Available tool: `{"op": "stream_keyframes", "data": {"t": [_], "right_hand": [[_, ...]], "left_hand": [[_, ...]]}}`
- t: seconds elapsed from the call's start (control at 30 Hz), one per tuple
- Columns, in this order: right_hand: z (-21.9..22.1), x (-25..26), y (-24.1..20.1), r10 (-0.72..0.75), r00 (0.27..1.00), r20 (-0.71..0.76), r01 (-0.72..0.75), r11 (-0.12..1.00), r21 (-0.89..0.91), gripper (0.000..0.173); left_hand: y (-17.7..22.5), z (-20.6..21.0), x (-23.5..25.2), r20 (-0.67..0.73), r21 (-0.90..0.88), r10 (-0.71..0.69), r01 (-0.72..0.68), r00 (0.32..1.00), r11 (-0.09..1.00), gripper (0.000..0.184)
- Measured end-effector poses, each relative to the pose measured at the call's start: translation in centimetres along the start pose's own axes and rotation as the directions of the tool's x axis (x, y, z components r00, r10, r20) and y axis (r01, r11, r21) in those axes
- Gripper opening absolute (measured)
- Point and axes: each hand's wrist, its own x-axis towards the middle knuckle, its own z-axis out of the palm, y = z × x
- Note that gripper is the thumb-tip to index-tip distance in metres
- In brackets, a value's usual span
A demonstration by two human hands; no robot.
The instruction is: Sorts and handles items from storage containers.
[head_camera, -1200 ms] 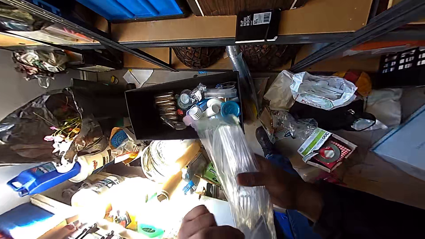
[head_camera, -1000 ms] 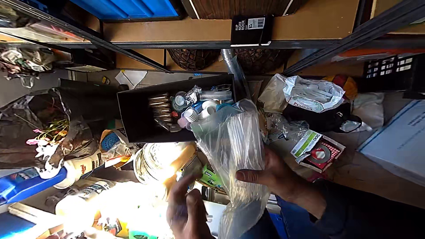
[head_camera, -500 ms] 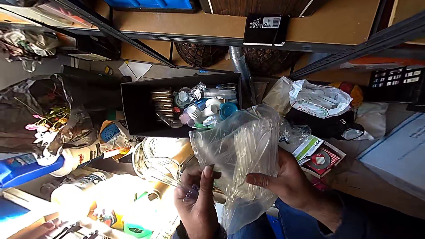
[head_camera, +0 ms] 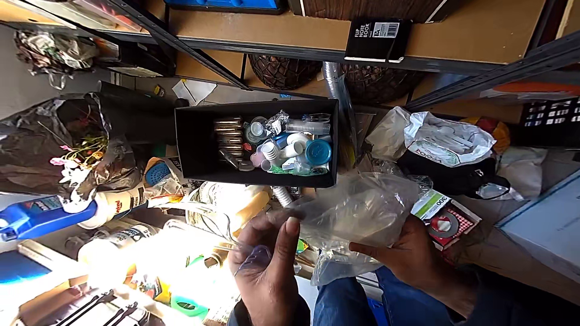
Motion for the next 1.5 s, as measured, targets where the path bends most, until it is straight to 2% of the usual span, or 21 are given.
{"op": "stream_keyframes", "data": {"t": [0.1,0.27,0.57,0.73,0.83,0.9,0.93,1.0,1.1,1.13,1.23,1.3,1.33,1.37,1.4,1.43,1.47,1.5], "right_hand": [[-0.1,-0.2,0.3,-0.023,1.0,-0.017,0.024,1.0,0.011,0.055],[-0.6,-0.2,0.6,-0.044,0.999,-0.029,0.044,0.999,0.011,0.056],[-1.6,0.4,0.7,-0.086,0.996,-0.02,0.085,0.996,-0.012,0.054],[-2.1,0.8,1.1,-0.118,0.993,-0.023,0.118,0.993,-0.005,0.054],[-2.7,0.7,2.5,0.006,1.0,0.011,-0.005,0.998,-0.067,0.059],[-3.2,0.6,3.2,0.193,0.975,0.111,-0.179,0.976,-0.128,0.065],[-3.4,0.5,3.1,0.269,0.95,0.16,-0.247,0.958,-0.145,0.063],[-3.7,0.2,2.7,0.301,0.919,0.253,-0.276,0.952,-0.133,0.056],[-4.9,-1.5,4.2,0.374,0.841,0.39,-0.36,0.926,-0.11,0.057],[-5.2,-1.7,5.0,0.401,0.823,0.403,-0.38,0.915,-0.135,0.06],[-5.7,-1.8,7.1,0.377,0.848,0.374,-0.317,0.924,-0.212,0.1],[-5.8,-1.6,8.2,0.411,0.862,0.296,-0.367,0.91,-0.195,0.118],[-5.7,-1.4,8.3,0.466,0.849,0.25,-0.436,0.884,-0.169,0.117],[-5.5,-1.1,8.0,0.551,0.808,0.206,-0.526,0.834,-0.169,0.109],[-5.1,-0.4,7.3,0.669,0.726,0.159,-0.639,0.742,-0.204,0.094],[-4.7,0.4,6.4,0.793,0.595,0.13,-0.762,0.609,-0.219,0.083],[-4.6,0.9,6.5,0.867,0.484,0.12,-0.836,0.498,-0.23,0.078],[-4.5,1.0,7.4,0.899,0.423,0.109,-0.865,0.437,-0.246,0.076]], "left_hand": [[0.1,0.1,-0.1,0.008,-0.01,0.042,-0.042,0.999,0.999,0.016],[0.1,0.5,-0.1,0.044,-0.02,0.073,-0.073,0.996,0.997,0.039],[-0.3,1.0,-0.1,0.075,-0.056,0.099,-0.094,0.992,0.994,0.049],[-0.3,1.2,-0.2,0.142,-0.072,0.115,-0.105,0.983,0.992,0.05],[-0.5,1.3,-2.1,0.14,-0.044,-0.004,0.011,0.99,0.999,0.045],[-1.1,1.1,-4.2,0.023,-0.02,-0.109,0.11,0.994,0.994,0.038],[-1.1,0.9,-5.1,-0.033,-0.01,-0.15,0.15,0.988,0.989,0.036],[-0.7,0.2,-6.0,-0.078,-0.002,-0.194,0.194,0.978,0.981,0.035],[0.1,-0.1,-6.9,-0.042,-0.063,-0.256,0.253,0.966,0.965,0.035],[-0.1,0.3,-7.0,-0.037,-0.082,-0.289,0.285,0.957,0.955,0.036],[-1.9,2.0,-8.1,-0.049,-0.095,-0.39,0.385,0.919,0.918,0.035],[-4.0,3.2,-9.6,-0.055,-0.028,-0.42,0.419,0.906,0.908,0.035],[-5.5,3.7,-10.4,-0.053,0.021,-0.42,0.422,0.906,0.906,0.034],[-7.4,4.0,-11.4,-0.042,0.081,-0.409,0.411,0.911,0.908,0.032],[-9.7,4.0,-12.5,-0.029,0.148,-0.4,0.4,0.916,0.905,0.03],[-12.1,3.7,-13.6,-0.016,0.217,-0.41,0.403,0.912,0.889,0.028],[-14.2,3.3,-14.4,-0.015,0.284,-0.439,0.425,0.898,0.86,0.026],[-15.9,3.0,-15.0,-0.03,0.336,-0.48,0.461,0.877,0.821,0.025]]}}
